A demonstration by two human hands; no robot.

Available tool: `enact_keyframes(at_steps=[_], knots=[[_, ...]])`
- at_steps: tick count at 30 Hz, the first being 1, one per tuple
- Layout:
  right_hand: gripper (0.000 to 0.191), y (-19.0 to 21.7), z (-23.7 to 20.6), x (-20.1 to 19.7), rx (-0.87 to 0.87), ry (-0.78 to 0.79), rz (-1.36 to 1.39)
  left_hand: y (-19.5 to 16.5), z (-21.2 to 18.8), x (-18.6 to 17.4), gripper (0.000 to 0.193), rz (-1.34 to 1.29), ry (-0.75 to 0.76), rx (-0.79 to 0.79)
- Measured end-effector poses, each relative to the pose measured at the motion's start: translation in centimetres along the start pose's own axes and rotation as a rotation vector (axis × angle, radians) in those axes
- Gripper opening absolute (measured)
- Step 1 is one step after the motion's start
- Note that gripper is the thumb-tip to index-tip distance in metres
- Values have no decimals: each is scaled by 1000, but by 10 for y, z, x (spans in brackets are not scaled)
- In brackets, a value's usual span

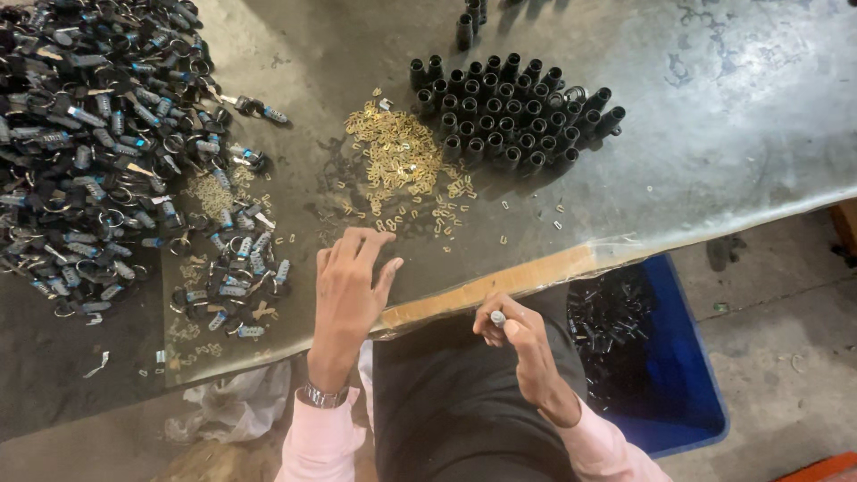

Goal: The person sits at a workbench assembling padlocks. They pick small brass pin tumblers from a pile on the table, insert them one by one into a lock cylinder body held in the other hand, then set the assembled lock with keys onto a finished pile and pick up the next cylinder body to repeat the process.

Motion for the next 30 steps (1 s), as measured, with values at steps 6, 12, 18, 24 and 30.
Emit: enact_keyframes(at_steps=[6,12,18,24,30], knots=[[28,32,4,3,-187,-40,-2,-2,-1,4,27,-6,37,-17],[16,59,-7,5,-407,57,45,-1,0,3,25,-43,34,-39],[14,24,-10,4,-145,135,18,-1,1,3,20,-37,33,-28],[28,27,-5,9,-180,187,-7,2,-2,2,20,-36,54,-39],[13,33,-1,5,-242,84,41,6,-2,-7,20,-13,60,-36]])
Point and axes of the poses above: each hand's wrist, its own z-axis towards the middle knuckle, its own x-axis out of the palm, y = z × x, the point moved 9 cm from there along z, towards the middle knuckle, and after that the axes turned 3 degrees about -x, right-handed, at the moved point
